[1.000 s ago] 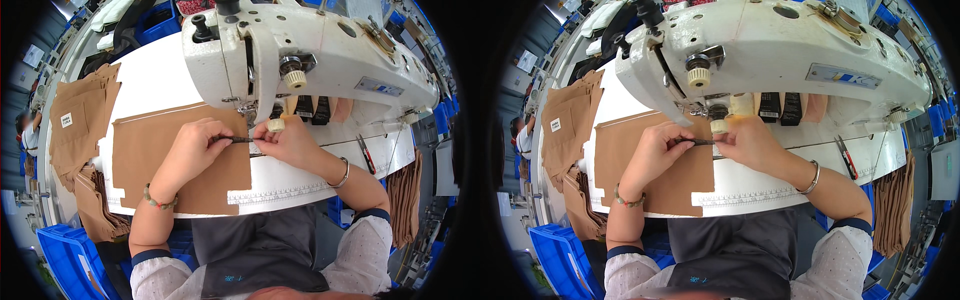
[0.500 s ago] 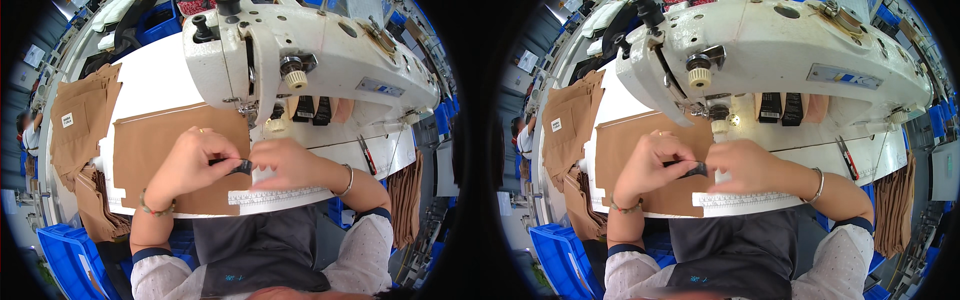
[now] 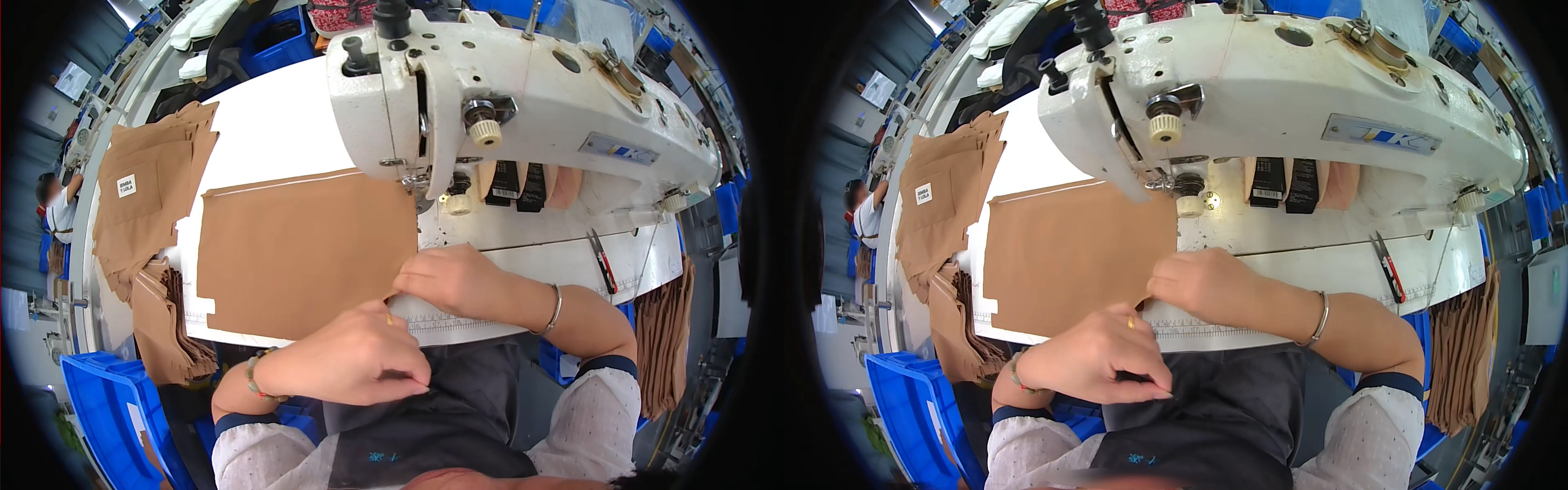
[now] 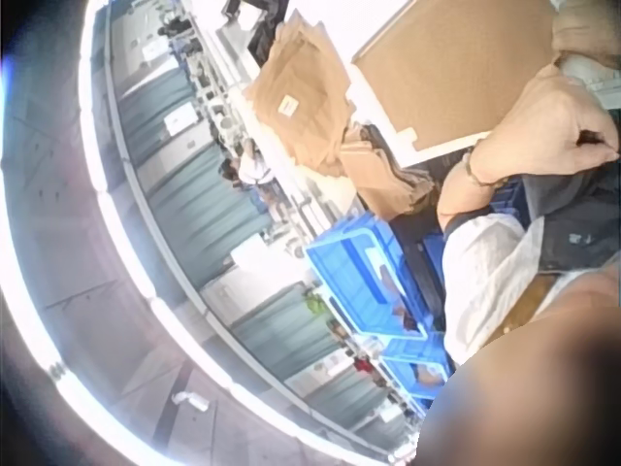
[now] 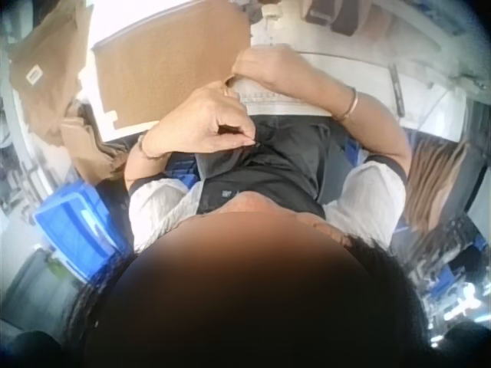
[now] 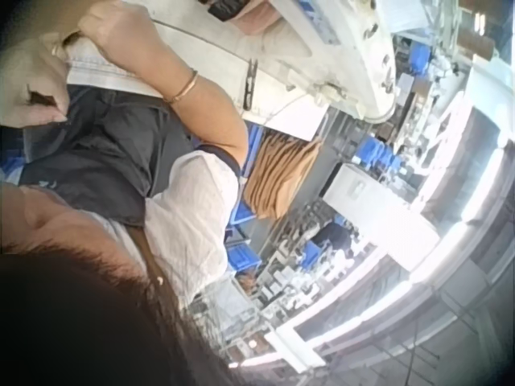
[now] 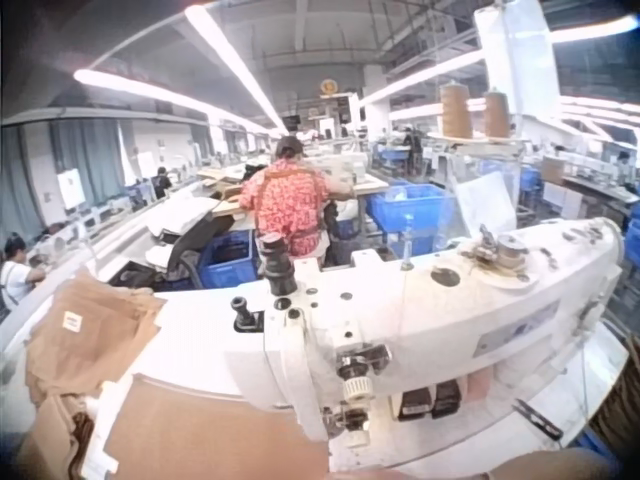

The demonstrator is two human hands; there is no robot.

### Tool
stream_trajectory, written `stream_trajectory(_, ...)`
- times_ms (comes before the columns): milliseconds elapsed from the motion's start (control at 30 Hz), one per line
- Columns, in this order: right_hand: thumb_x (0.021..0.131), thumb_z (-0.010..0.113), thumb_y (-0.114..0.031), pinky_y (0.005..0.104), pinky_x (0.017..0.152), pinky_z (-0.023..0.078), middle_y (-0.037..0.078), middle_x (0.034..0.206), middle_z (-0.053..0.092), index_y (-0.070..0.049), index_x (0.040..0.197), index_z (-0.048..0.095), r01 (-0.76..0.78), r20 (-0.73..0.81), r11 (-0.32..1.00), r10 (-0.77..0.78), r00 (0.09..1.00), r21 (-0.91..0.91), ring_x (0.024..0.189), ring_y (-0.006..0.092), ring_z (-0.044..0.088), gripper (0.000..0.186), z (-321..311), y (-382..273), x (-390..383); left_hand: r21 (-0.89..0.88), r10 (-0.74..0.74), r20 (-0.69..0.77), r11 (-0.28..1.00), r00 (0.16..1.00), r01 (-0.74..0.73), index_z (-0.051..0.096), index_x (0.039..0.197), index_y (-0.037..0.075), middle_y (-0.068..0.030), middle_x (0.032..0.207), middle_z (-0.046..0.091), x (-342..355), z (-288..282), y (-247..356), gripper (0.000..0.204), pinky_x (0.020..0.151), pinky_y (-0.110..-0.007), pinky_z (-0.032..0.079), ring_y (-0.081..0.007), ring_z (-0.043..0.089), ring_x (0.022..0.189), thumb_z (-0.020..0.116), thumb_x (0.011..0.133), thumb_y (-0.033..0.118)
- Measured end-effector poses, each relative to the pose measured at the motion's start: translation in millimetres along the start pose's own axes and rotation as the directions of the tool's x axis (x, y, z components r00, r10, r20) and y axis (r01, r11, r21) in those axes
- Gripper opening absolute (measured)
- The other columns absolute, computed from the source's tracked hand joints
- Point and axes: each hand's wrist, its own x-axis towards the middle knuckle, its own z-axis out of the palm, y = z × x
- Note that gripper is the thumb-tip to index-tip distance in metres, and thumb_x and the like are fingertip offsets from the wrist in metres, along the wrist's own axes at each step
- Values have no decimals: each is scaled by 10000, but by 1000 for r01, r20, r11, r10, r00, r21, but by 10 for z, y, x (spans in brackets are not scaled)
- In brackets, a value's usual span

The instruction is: Sewing brand labels onto fabric using an industrial sewing machine.

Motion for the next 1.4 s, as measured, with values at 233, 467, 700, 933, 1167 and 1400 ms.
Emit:
stream_trajectory(233, 899, 663, -115, 383, 685, 538, 72, 861, 676, -60, 968, 702, -199, 66, 953, 189, 980, 227, 784, 279, 665, 96, -106, 11, 95, -19, -2, 48, 1000, 999, 3, 754, 834, 153, 48, 742, 690, 103, 129, -73, 33, 717, -296, 416, -169, 596, 670, 784, 847, 153)
stream_trajectory(467, 901, 712, -181, 368, 609, 519, 77, 828, 694, -60, 928, 741, -211, -282, 953, 268, 921, 216, 671, 278, 662, 128, -264, 113, 154, 115, -292, -316, 932, 902, 342, 753, 821, 21, -96, 713, 711, 388, -248, -531, 46, 604, -300, 519, -128, 632, 606, 746, 813, 66)
stream_trajectory(700, 904, 701, -279, 405, 554, 503, 102, 693, 637, -63, 787, 690, -408, -259, 901, 363, 895, -149, 621, 303, 642, 247, -410, 224, 92, 103, -370, -359, 897, 857, 431, 776, 810, 41, -130, 692, 712, 557, -548, -1000, 128, 627, -352, 538, -254, 682, 613, 759, 774, 162)
stream_trajectory(933, 886, 681, -291, 430, 553, 505, 116, 688, 640, -69, 754, 673, -453, -197, 855, 413, 889, -253, 625, 319, 648, 258, -409, 257, 47, 31, -466, -400, 854, 790, 519, 773, 808, 28, -115, 677, 706, 534, -530, -1026, 131, 610, -326, 518, -207, 661, 596, 762, 783, 155)
stream_trajectory(1167, 850, 701, -218, 335, 506, 502, 88, 1001, 736, -72, 936, 735, -98, 54, 959, 116, 992, -267, 525, 234, 626, 173, -216, 98, -39, -12, -460, -399, 868, 793, 497, 767, 805, 14, -110, 700, 718, 510, -526, -1029, 115, 611, -322, 520, -192, 664, 603, 767, 788, 128)
stream_trajectory(1400, 802, 708, -150, 288, 399, 446, 159, 1155, 728, -2, 989, 725, 113, 243, 950, -41, 969, -291, 491, 136, 608, 239, -139, -134, -174, 6, -448, -412, 869, 793, 494, 765, 801, 13, -111, 708, 721, 523, -527, -976, 108, 611, -316, 525, -196, 670, 609, 772, 783, 120)
